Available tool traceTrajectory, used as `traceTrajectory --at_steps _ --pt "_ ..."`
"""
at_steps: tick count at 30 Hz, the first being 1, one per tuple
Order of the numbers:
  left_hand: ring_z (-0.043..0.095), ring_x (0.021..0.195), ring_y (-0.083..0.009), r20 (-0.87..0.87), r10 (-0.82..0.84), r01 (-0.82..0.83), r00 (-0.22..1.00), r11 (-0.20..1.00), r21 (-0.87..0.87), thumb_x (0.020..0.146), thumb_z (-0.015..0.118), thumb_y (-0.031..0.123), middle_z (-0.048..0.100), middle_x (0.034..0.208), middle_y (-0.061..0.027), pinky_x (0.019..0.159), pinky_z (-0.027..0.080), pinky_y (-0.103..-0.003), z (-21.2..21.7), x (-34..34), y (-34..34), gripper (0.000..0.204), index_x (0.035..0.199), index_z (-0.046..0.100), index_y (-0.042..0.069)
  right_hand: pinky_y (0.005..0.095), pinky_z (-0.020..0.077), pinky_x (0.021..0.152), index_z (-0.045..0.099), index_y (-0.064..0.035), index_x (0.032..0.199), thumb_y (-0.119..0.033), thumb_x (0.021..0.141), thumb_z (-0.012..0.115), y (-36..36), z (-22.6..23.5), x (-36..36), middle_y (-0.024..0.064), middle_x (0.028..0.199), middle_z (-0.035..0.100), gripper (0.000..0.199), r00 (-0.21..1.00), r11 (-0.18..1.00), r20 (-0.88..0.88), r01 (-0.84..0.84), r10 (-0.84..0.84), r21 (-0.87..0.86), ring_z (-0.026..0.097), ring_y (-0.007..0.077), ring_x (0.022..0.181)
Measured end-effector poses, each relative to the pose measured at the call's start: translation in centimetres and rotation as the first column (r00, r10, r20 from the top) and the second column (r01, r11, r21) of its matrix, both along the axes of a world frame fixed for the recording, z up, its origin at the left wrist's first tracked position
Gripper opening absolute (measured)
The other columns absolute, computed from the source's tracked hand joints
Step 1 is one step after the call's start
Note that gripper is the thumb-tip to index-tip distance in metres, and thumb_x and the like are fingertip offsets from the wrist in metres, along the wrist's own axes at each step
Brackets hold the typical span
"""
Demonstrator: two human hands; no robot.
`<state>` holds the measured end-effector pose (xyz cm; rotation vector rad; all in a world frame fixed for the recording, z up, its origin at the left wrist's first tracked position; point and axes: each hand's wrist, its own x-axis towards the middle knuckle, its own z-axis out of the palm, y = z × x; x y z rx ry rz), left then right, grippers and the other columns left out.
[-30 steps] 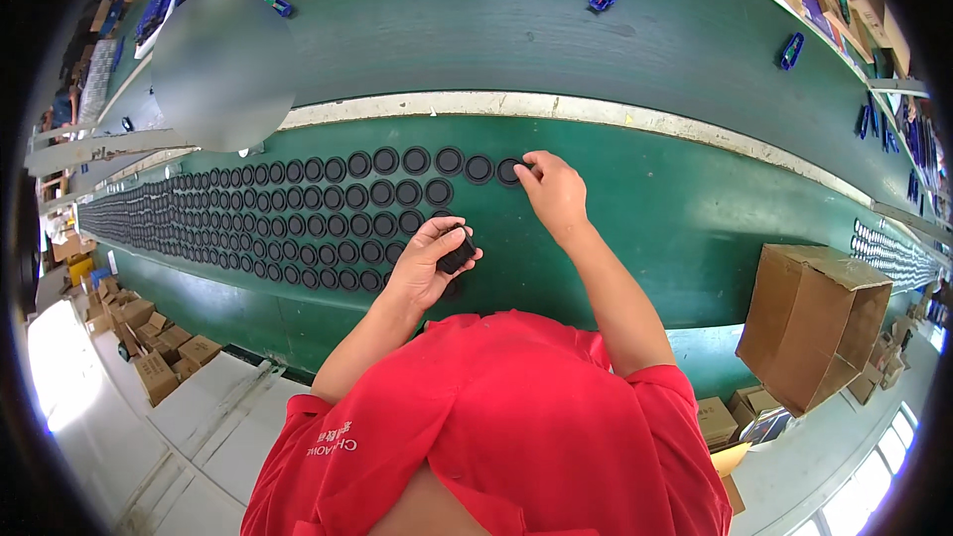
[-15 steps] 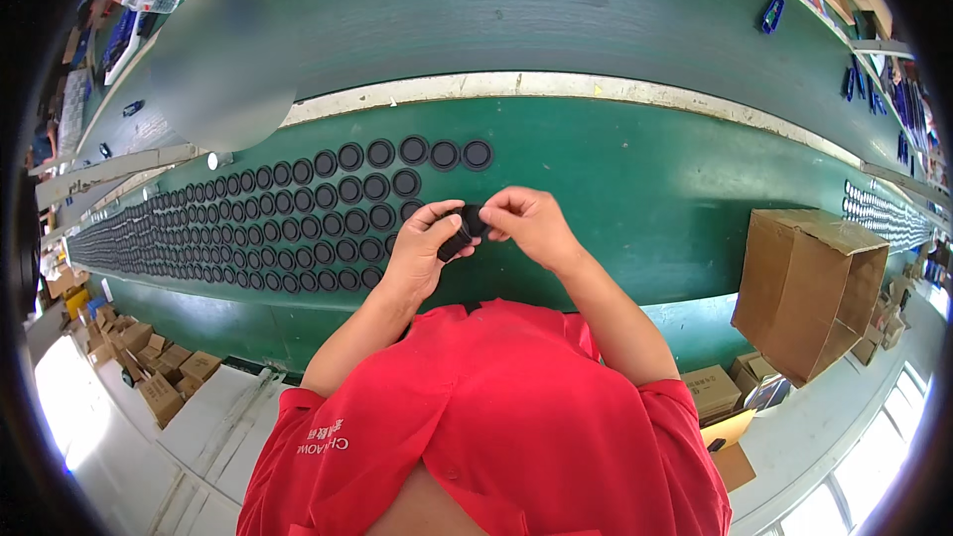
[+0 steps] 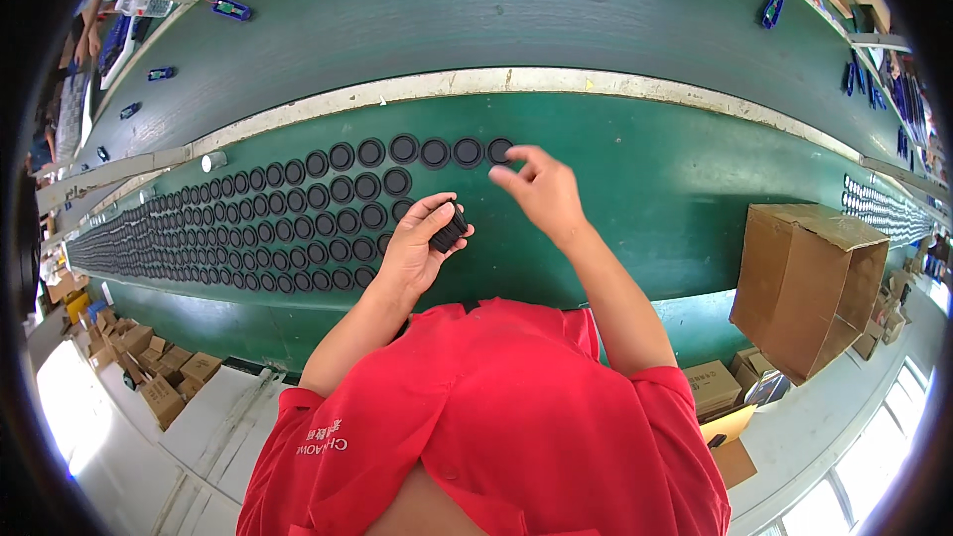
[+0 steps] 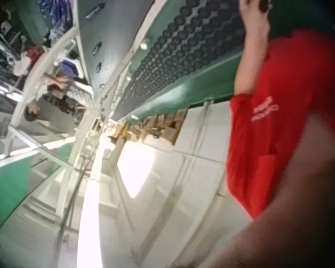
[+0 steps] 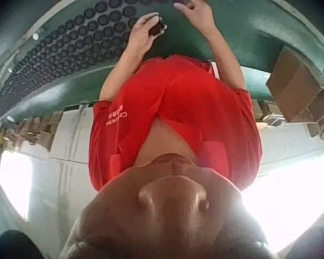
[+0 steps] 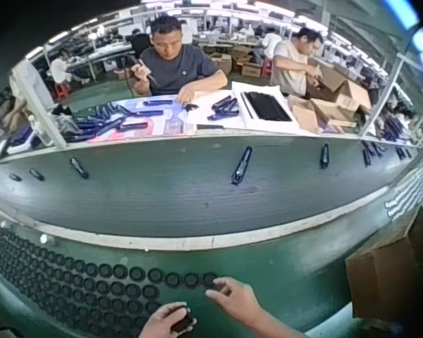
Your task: The recorder walks through an electronics factory and performs an assembly task involving small black rings and cylindrical components on a conveyor belt.
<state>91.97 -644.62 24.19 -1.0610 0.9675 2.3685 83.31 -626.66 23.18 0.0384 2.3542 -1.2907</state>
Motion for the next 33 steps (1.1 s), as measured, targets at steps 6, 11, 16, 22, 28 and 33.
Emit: traceTrajectory --at_steps 6,11,16,22,28,33 --pt "0.062 0.078 -0.0198 -0.037 -0.077 0.078 0.996 0.997 0.024 0.087 0.062 0.014 0.059 0.094 -0.0093 0.061 0.051 -0.029 0.4 -0.6 1.3 0.029 0.112 0.054 0.002 0.0220 0.0452 0.055 0.064 -0.0004 0.095 -0.014 0.081 0.069 0.0 1.5 2.9 0.0019 0.073 0.063 0.020 0.920 0.865 0.370 0.075 0.132 -0.496 0.055 0.0057 0.063" --pt "0.062 0.075 -0.0186 -0.025 -0.116 0.115 0.993 0.992 -0.047 0.088 0.061 0.014 0.061 0.090 -0.0094 0.059 0.051 -0.028 0.0 -0.7 2.3 0.027 0.111 0.054 0.002 0.0218 0.0464 0.058 0.065 0.0002 0.091 -0.014 0.083 0.067 0.8 2.2 2.9 0.0029 0.075 0.064 0.016 0.935 0.915 0.334 0.028 0.118 -0.402 0.057 0.0064 0.066" --pt "0.061 0.074 -0.0165 -0.025 -0.131 0.127 0.991 0.986 -0.108 0.086 0.064 0.014 0.061 0.091 -0.0081 0.059 0.051 -0.028 0.4 -1.1 3.4 0.027 0.109 0.056 0.002 0.0222 0.0472 0.061 0.065 0.0001 0.088 -0.015 0.085 0.066 1.4 2.7 3.4 0.0019 0.075 0.064 0.016 0.988 0.957 0.066 -0.120 0.142 -0.264 0.057 0.0067 0.067" --pt "0.062 0.076 -0.0160 -0.024 -0.162 0.160 0.987 0.984 -0.076 0.084 0.066 0.014 0.061 0.091 -0.0079 0.059 0.051 -0.027 0.3 -1.6 3.8 0.029 0.108 0.057 0.001 0.0217 0.0473 0.060 0.065 -0.0005 0.086 -0.015 0.083 0.068 2.7 1.5 3.1 0.0025 0.075 0.063 0.015 0.934 0.871 0.343 0.090 0.094 -0.483 0.058 0.0070 0.068" --pt "0.064 0.075 -0.0193 -0.006 -0.146 0.145 0.989 0.988 -0.059 0.086 0.061 0.012 0.060 0.092 -0.0084 0.057 0.052 -0.028 -0.4 -1.7 4.2 0.028 0.111 0.054 0.000 0.0211 0.0476 0.059 0.063 0.0004 0.086 -0.013 0.084 0.067 3.9 0.8 2.8 0.0022 0.072 0.062 0.014 0.891 0.835 0.452 0.213 0.048 -0.507 0.058 0.0068 0.066" --pt "0.065 0.072 -0.0209 0.086 -0.104 0.110 0.991 0.991 -0.070 0.087 0.059 0.012 0.060 0.093 -0.0089 0.055 0.053 -0.027 -1.8 -2.8 4.3 0.039 0.121 0.048 -0.002 0.0225 0.0482 0.055 0.063 0.0012 0.088 -0.013 0.087 0.061 5.6 -1.6 -0.2 0.0042 0.073 0.064 0.014 0.942 0.908 0.226 0.308 -0.248 -0.286 0.061 0.0088 0.060"
